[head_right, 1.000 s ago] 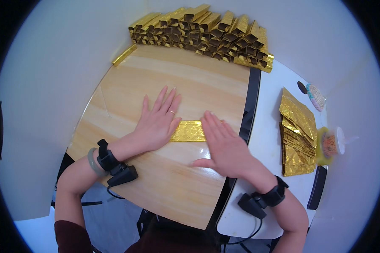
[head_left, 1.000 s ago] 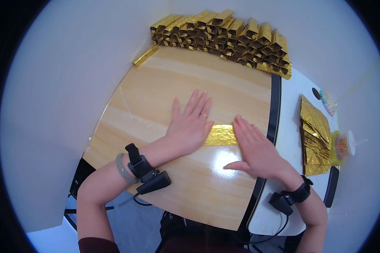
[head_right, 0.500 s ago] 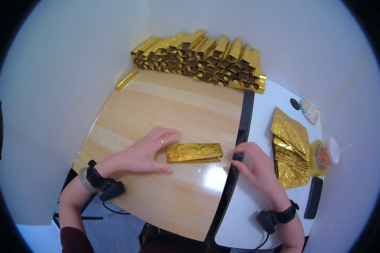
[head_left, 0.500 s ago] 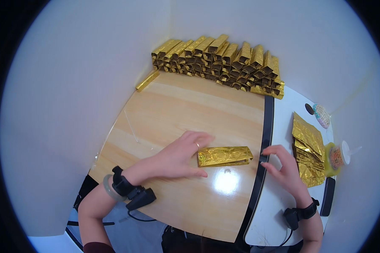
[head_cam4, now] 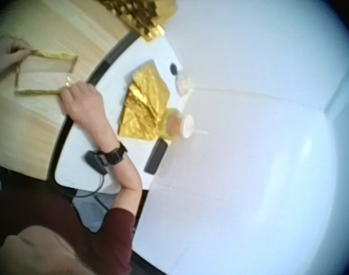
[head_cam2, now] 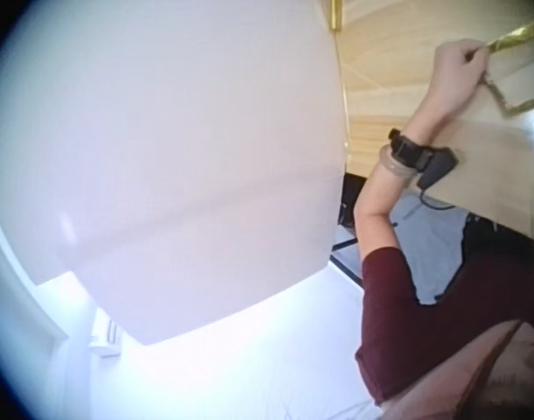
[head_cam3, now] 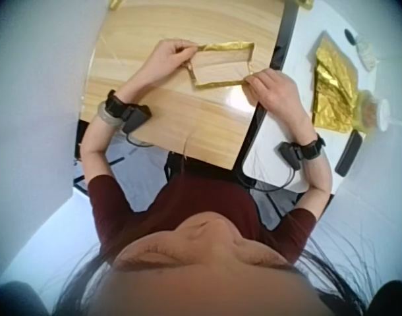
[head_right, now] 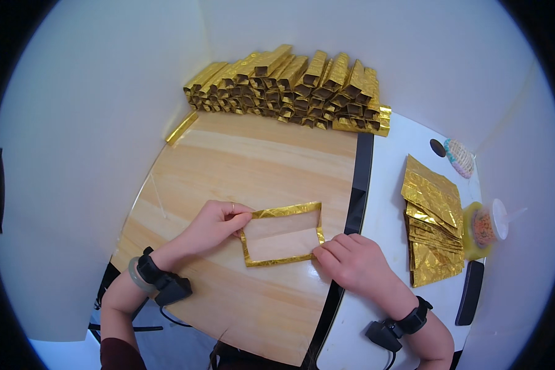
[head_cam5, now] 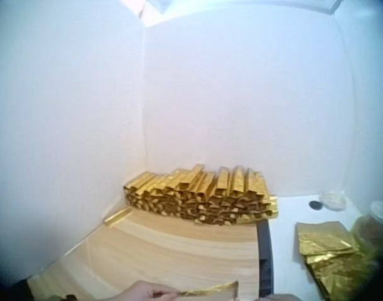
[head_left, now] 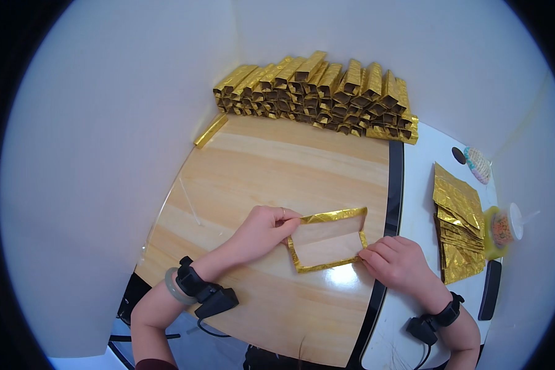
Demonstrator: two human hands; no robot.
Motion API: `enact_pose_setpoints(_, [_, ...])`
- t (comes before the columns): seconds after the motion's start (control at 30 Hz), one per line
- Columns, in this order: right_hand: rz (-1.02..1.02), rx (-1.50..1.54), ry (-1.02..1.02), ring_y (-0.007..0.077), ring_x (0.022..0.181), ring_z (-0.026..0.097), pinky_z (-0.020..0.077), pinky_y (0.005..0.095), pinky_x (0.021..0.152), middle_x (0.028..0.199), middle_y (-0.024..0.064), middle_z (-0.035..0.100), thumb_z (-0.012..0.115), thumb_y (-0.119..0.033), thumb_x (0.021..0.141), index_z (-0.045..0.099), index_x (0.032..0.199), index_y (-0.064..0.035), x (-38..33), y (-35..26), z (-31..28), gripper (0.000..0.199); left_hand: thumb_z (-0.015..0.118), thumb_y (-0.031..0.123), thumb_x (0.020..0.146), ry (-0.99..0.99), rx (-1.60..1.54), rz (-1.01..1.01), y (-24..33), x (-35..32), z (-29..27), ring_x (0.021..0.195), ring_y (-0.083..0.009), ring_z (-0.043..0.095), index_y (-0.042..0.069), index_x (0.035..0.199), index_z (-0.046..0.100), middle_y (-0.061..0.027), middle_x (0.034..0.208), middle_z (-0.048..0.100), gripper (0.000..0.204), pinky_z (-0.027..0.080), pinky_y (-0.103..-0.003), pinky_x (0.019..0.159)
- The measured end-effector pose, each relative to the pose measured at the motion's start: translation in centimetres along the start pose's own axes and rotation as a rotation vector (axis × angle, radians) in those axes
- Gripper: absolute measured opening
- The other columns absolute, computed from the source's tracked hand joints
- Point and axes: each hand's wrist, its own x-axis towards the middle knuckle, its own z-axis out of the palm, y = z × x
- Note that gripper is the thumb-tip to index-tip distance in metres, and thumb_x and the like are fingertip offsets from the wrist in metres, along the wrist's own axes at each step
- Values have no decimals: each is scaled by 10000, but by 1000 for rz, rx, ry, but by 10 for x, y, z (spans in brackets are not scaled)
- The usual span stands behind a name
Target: Folding gold-colored paper into rectangular shapes and stacking them.
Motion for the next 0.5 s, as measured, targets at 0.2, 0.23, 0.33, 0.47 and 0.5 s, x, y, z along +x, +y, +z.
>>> enact_pose_setpoints(0.2, [-104,-64,-37,148,760,579,477,257,625,826,11,583,645,-68,700,634,1001,-20,-5,3,-3,305,708,135,824,445,814,624,9,-1,11,676,-186,586,36,967,671,-73,782,587,177,475,-286,607])
enact_pose_setpoints(0.23, [-112,-52,-38,147,761,576,473,254,623,834,10,581,646,-67,697,633,1027,-15,-6,4,-1,334,731,150,794,425,762,595,12,-4,14,677,-197,588,60,921,651,-67,768,575,175,473,-292,580])
enact_pose_setpoints(0.33, [-105,-58,-24,142,758,573,467,251,621,826,8,572,636,-77,697,630,1057,-14,-7,5,-1,366,736,172,770,254,768,743,12,-18,17,687,-189,583,98,863,611,-41,778,543,172,467,-295,529])
enact_pose_setpoints(0.47, [-56,-89,-51,139,757,570,463,246,624,812,7,561,625,-93,702,631,1011,-32,-7,2,-3,315,703,152,740,-24,972,937,13,-27,28,691,-134,554,125,829,598,-2,787,514,141,447,-250,489])
enact_pose_setpoints(0.5, [-50,-84,-31,138,754,569,462,245,624,810,5,558,621,-104,702,624,975,-43,-7,3,-2,280,703,152,740,-36,973,938,10,-25,29,691,-134,554,125,829,598,-2,787,514,141,447,-250,489])
